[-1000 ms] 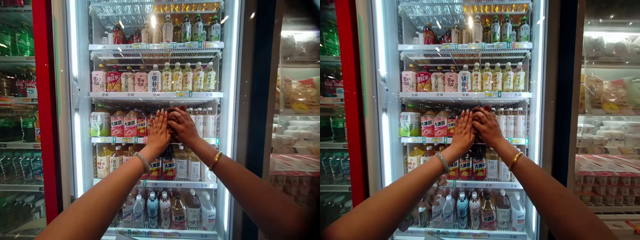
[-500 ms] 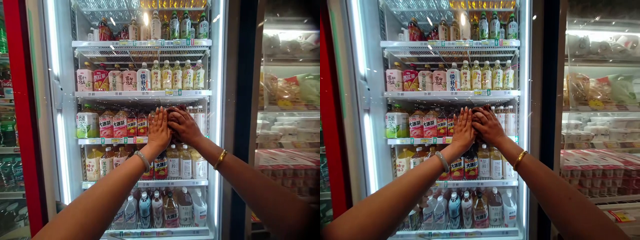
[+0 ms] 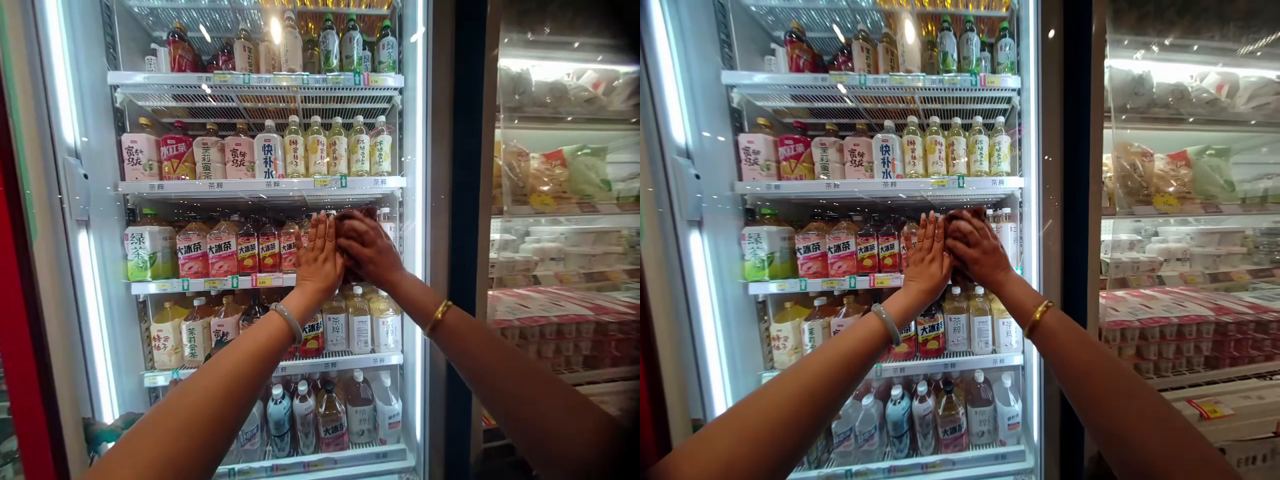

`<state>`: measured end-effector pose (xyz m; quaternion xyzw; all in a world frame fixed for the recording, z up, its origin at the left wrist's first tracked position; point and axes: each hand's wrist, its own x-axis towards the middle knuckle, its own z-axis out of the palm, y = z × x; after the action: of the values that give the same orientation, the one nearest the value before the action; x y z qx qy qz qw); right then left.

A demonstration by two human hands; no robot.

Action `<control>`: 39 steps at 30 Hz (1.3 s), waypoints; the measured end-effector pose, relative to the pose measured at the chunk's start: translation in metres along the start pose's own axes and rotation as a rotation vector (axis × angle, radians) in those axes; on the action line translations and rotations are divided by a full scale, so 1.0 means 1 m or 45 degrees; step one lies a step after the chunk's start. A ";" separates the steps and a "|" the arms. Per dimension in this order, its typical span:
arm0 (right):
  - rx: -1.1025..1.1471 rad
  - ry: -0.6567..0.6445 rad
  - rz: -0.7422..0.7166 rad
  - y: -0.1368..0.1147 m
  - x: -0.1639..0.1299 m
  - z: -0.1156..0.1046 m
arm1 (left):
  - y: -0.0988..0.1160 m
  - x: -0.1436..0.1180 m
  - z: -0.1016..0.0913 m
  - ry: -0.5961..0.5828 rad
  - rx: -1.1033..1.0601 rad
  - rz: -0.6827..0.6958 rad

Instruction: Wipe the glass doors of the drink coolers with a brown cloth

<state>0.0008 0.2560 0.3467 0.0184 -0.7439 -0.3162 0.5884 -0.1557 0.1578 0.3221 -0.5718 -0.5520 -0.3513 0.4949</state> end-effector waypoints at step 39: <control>-0.148 0.188 0.371 -0.017 -0.092 -0.005 | 0.034 -0.035 0.011 -0.103 -0.023 -0.014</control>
<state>0.0275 0.2770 0.2595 -0.1007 -0.6739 -0.2678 0.6811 -0.1288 0.1617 0.2804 -0.5869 -0.5715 -0.3355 0.4652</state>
